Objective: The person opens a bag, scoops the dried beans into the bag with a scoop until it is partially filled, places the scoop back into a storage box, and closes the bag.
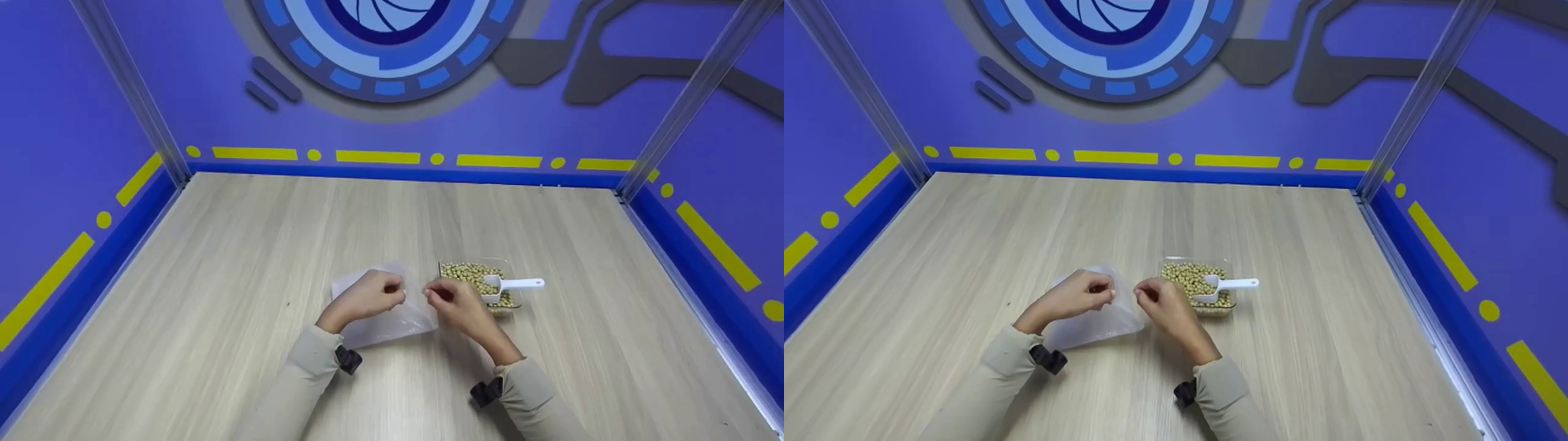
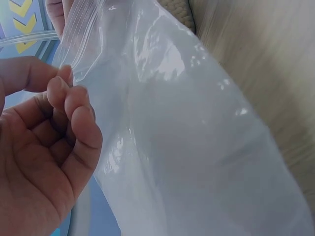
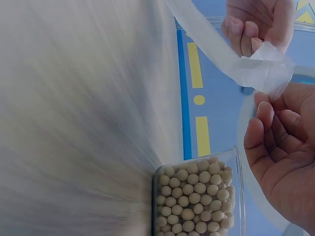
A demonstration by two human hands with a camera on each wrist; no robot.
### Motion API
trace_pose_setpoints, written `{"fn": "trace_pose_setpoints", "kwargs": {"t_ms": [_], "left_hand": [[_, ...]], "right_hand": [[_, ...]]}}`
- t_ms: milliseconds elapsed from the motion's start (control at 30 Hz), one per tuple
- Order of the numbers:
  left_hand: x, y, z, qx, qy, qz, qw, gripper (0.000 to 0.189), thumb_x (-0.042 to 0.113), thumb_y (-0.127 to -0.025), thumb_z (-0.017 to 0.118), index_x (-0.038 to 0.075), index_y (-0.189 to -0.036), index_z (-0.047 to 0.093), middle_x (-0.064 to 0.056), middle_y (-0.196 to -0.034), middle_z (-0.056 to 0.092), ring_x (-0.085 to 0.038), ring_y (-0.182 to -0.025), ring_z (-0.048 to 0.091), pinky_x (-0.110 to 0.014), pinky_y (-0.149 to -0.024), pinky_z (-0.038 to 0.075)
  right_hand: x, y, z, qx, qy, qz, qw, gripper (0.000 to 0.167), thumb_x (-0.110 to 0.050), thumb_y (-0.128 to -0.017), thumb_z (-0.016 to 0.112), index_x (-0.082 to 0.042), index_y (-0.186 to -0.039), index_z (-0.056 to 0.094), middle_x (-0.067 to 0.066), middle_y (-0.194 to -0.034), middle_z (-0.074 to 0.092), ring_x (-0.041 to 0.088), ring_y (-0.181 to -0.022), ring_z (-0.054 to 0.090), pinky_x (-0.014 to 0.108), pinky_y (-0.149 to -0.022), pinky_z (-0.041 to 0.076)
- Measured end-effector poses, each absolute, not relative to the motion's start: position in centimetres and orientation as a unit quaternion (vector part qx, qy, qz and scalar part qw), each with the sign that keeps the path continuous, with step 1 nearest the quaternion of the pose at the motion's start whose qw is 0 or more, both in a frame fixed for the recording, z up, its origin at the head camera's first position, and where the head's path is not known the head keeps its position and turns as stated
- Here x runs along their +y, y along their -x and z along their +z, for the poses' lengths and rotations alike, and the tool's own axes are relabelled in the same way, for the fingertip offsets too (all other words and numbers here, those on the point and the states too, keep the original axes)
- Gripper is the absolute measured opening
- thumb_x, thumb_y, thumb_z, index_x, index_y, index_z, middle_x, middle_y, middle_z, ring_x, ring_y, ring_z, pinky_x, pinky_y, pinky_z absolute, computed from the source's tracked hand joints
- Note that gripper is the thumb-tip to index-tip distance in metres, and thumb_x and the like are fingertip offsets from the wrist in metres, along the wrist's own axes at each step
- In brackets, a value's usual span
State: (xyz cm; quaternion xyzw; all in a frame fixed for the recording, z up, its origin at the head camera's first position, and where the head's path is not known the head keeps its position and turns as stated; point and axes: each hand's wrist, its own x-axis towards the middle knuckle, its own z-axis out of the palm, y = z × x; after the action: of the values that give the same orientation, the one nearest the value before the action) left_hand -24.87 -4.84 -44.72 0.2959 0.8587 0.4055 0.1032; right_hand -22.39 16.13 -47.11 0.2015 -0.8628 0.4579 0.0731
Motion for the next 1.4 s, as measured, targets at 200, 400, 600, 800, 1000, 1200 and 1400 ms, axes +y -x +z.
{"fn": "trace_pose_setpoints", "kwargs": {"t_ms": [200,400,600,800,1000,1200,1400], "left_hand": [[-4.95,24.94,-44.72,0.86,-0.291,0.407,0.103,0.019,0.01,-0.084,0.051,0.014,-0.065,0.051,0.008,-0.059,0.047,-0.005,-0.054,0.041,-0.019,-0.052,0.032],[-5.0,24.99,-44.7,0.858,-0.291,0.41,0.106,0.019,0.009,-0.084,0.051,0.014,-0.065,0.052,0.008,-0.058,0.046,-0.006,-0.053,0.04,-0.019,-0.051,0.031],[-5.1,24.87,-44.62,0.854,-0.291,0.416,0.11,0.019,0.009,-0.083,0.05,0.013,-0.065,0.052,0.008,-0.058,0.045,-0.007,-0.052,0.039,-0.02,-0.05,0.031],[-5.35,24.81,-44.83,0.851,-0.292,0.421,0.112,0.019,0.009,-0.084,0.05,0.014,-0.065,0.052,0.008,-0.058,0.045,-0.006,-0.052,0.039,-0.019,-0.05,0.031],[-5.43,24.66,-44.75,0.848,-0.3,0.424,0.11,0.019,0.008,-0.083,0.05,0.013,-0.065,0.052,0.008,-0.057,0.044,-0.006,-0.052,0.037,-0.019,-0.05,0.03],[-5.49,24.59,-44.85,0.846,-0.311,0.418,0.11,0.019,0.007,-0.083,0.051,0.012,-0.065,0.053,0.008,-0.057,0.044,-0.005,-0.052,0.037,-0.019,-0.05,0.03],[-5.65,24.59,-44.94,0.848,-0.311,0.414,0.115,0.019,0.007,-0.082,0.051,0.013,-0.064,0.055,0.009,-0.057,0.045,-0.005,-0.052,0.038,-0.019,-0.05,0.03]], "right_hand": [[16.24,22.49,-47.02,-0.86,-0.201,0.463,0.078,0.009,-0.005,-0.089,0.065,-0.001,-0.09,0.072,0.007,-0.081,0.07,0.006,-0.073,0.06,0.02,-0.067,0.051],[16.3,22.57,-46.89,-0.862,-0.19,0.462,0.087,0.009,-0.006,-0.089,0.065,-0.001,-0.089,0.073,0.007,-0.079,0.071,0.006,-0.072,0.06,0.02,-0.066,0.05],[16.43,22.73,-46.86,-0.866,-0.185,0.453,0.101,0.009,-0.007,-0.088,0.066,-0.002,-0.089,0.074,0.005,-0.079,0.071,0.006,-0.071,0.06,0.02,-0.066,0.05],[16.38,22.96,-46.83,-0.867,-0.175,0.455,0.104,0.009,-0.007,-0.088,0.066,-0.002,-0.089,0.073,0.005,-0.077,0.07,0.007,-0.07,0.06,0.019,-0.064,0.049],[16.45,23.06,-46.78,-0.868,-0.16,0.459,0.101,0.009,-0.006,-0.088,0.066,0.0,-0.09,0.073,0.006,-0.078,0.07,0.007,-0.07,0.059,0.02,-0.065,0.049],[16.64,23.19,-46.78,-0.873,-0.157,0.449,0.109,0.009,-0.006,-0.088,0.067,-0.001,-0.09,0.074,0.006,-0.08,0.071,0.01,-0.072,0.061,0.022,-0.067,0.051],[16.75,23.29,-46.65,-0.874,-0.147,0.449,0.109,0.009,-0.006,-0.088,0.067,-0.001,-0.091,0.074,0.008,-0.084,0.072,0.013,-0.072,0.06,0.022,-0.065,0.05]]}}
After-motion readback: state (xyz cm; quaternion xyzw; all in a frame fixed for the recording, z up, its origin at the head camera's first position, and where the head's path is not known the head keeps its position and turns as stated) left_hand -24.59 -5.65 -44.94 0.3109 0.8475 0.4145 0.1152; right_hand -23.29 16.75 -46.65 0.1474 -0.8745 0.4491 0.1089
